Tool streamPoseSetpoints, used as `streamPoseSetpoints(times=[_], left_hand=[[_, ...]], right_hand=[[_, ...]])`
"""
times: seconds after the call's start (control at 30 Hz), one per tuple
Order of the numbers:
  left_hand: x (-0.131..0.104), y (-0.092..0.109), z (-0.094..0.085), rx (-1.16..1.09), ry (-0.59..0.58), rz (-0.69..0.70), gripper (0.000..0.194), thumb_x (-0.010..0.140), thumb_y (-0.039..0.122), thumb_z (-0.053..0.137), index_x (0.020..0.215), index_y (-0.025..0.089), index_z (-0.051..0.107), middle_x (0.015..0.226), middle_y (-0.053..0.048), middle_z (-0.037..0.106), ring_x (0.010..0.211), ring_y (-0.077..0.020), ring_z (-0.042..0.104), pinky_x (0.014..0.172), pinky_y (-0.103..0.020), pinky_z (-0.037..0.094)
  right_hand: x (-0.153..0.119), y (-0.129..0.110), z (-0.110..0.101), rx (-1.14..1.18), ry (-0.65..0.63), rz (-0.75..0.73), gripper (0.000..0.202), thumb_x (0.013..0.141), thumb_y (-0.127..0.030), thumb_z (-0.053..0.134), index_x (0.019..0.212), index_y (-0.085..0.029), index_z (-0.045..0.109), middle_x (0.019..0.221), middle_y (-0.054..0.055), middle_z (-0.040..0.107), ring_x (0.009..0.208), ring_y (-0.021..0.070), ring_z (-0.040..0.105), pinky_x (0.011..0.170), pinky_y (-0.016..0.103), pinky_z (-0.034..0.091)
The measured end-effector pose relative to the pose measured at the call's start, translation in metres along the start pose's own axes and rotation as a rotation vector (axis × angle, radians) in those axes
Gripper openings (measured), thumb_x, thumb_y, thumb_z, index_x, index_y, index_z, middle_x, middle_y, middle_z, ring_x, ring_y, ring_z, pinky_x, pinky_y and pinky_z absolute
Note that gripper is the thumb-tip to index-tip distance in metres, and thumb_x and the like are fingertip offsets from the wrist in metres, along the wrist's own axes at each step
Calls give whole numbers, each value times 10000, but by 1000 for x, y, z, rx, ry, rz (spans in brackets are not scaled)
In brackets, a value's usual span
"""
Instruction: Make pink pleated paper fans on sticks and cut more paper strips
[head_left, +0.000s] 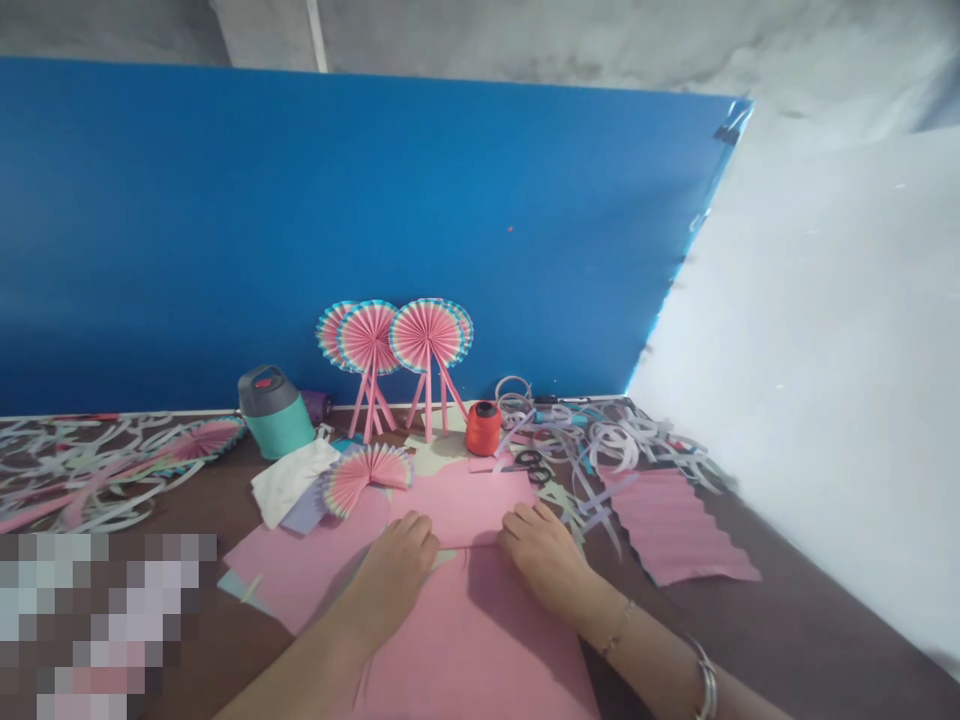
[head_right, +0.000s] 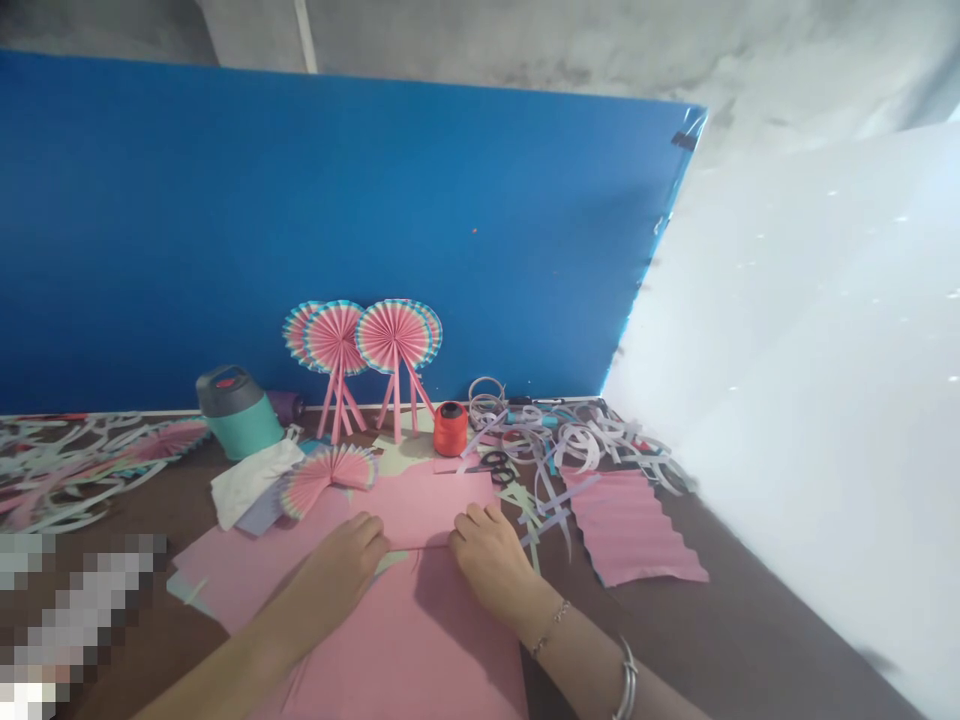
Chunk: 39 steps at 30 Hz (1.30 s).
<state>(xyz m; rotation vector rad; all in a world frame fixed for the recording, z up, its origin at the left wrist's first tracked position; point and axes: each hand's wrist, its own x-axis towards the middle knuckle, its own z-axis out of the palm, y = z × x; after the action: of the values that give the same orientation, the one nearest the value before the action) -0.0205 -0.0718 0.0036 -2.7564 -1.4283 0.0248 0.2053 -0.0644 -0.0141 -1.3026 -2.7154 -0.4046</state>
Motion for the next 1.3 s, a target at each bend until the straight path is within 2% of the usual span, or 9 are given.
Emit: streamPoseSetpoints(times=[0.3, 0.47, 0.57, 0.67, 0.77, 0.93, 1.07, 1.17, 1.3], left_hand=[[0, 2, -6, -19, -62, -57, 280, 818, 25, 406, 1000, 159, 571, 1014, -86, 591, 932, -244, 517, 824, -393, 422], [1, -3, -6, -179, -53, -97, 195, 875, 122, 403, 966, 175, 567, 1018, -75, 591, 964, -232, 525, 829, -364, 413], [4, -8, -4, -278, -23, -122, 172, 883, 169, 416, 975, 178, 561, 1009, -71, 586, 958, -219, 531, 835, -346, 409], [6, -12, -4, -296, -3, -109, 221, 855, 86, 398, 971, 184, 559, 1015, -63, 569, 936, -194, 534, 830, -319, 407], [7, -10, -6, -250, -22, -91, 209, 857, 98, 412, 956, 194, 570, 1004, -60, 553, 911, -190, 530, 785, -304, 415], [8, -3, -2, -113, 9, -34, 277, 898, 165, 420, 1116, 268, 556, 982, -56, 552, 919, -211, 517, 759, -325, 410], [7, 1, 3, -71, 54, -2, 268, 917, 183, 407, 1124, 257, 560, 981, -58, 558, 931, -213, 512, 772, -333, 405], [6, 7, 0, -28, -1, 13, 302, 886, 91, 410, 1126, 205, 554, 1006, -68, 572, 931, -211, 521, 769, -329, 415], [7, 15, -5, 55, -71, -18, 380, 823, 1, 403, 1136, 164, 546, 1007, -90, 587, 933, -231, 534, 704, -317, 441]], right_hand=[[1, 0, -1, 59, -98, 95, 156, 796, -37, 520, 864, -161, 587, 877, 77, 600, 824, 221, 498, 719, 348, 288], [1, 3, -6, 188, -168, 155, 240, 783, -10, 459, 927, -162, 575, 959, 78, 598, 877, 222, 491, 750, 343, 293], [1, 5, -7, 282, -147, 203, 313, 777, 20, 423, 987, -165, 563, 997, 70, 597, 907, 213, 487, 775, 327, 292], [1, 7, -7, 318, -108, 226, 340, 776, 28, 415, 1011, -172, 560, 1022, 62, 585, 909, 205, 486, 776, 315, 289], [1, 6, -6, 267, -91, 176, 324, 813, -12, 431, 1039, -199, 568, 990, 50, 576, 884, 195, 487, 758, 317, 282], [2, 0, -7, 115, -17, 38, 395, 855, -69, 470, 1201, -251, 525, 959, 52, 557, 843, 197, 462, 723, 336, 266], [3, -3, -5, 88, 16, -42, 276, 891, -149, 503, 1142, -243, 571, 915, 53, 548, 835, 194, 440, 678, 331, 259], [4, -4, -4, 71, 3, -71, 186, 895, -191, 525, 1063, -216, 601, 895, 54, 545, 818, 191, 430, 653, 332, 255], [5, -7, -3, 53, -22, -45, 122, 884, -157, 535, 975, -187, 611, 911, 56, 556, 815, 190, 436, 638, 336, 255]])
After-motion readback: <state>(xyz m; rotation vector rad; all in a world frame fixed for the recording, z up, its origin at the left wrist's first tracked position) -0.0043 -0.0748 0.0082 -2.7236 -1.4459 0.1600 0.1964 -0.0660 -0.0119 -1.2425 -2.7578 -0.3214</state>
